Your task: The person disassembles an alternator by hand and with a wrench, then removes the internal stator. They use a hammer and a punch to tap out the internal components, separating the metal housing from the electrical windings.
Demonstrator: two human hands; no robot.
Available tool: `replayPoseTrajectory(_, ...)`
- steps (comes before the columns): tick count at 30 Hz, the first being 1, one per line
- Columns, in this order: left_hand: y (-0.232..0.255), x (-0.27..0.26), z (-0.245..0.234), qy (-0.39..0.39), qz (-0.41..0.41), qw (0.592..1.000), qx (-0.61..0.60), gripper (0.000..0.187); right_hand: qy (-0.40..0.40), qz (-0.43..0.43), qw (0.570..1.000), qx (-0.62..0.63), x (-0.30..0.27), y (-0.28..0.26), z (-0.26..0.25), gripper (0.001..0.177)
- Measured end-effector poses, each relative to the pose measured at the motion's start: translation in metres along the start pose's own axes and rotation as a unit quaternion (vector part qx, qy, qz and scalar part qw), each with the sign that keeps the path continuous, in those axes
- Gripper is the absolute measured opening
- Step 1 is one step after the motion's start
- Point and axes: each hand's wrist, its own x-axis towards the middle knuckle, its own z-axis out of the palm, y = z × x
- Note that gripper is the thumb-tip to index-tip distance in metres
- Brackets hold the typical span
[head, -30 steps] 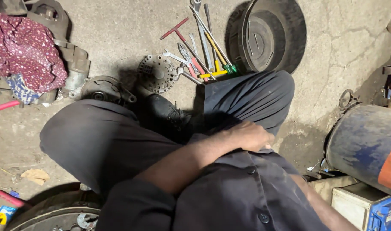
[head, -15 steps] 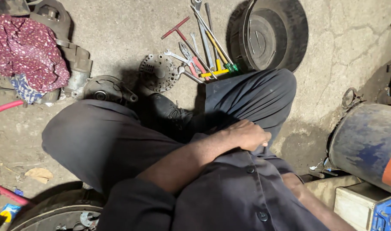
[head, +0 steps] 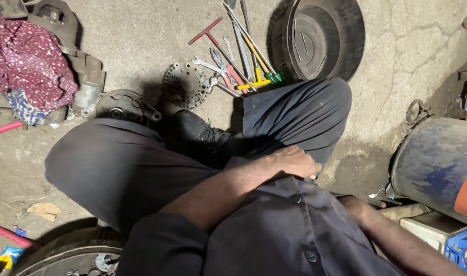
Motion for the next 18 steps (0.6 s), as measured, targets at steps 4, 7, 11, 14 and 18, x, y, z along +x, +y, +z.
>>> replayPoseTrajectory(4, 0.000, -0.001, -0.005, 0.000, -0.015, 1.000, 0.007, 0.023, -0.005, 0.000, 1.000, -0.002, 0.046, -0.095, -0.041, 0.039)
replayPoseTrajectory(7, -0.001, -0.005, -0.009, 0.002, -0.029, 1.000, -0.006, 0.023, -0.011, 0.003, 1.000, 0.001, 0.067, -0.108, -0.058, 0.039)
replayPoseTrajectory(11, -0.001, -0.005, -0.008, 0.014, -0.027, 0.999, -0.018, 0.020, -0.014, 0.004, 1.000, 0.009, 0.079, -0.119, -0.076, 0.040)
replayPoseTrajectory(14, -0.002, -0.004, -0.009, 0.012, -0.030, 0.999, 0.004, 0.018, -0.020, 0.002, 1.000, 0.012, 0.091, -0.131, -0.084, 0.040)
replayPoseTrajectory(18, -0.001, -0.028, -0.033, 0.067, -0.049, 0.997, 0.001, 0.021, -0.027, 0.007, 0.999, 0.016, 0.085, -0.157, -0.075, 0.041)
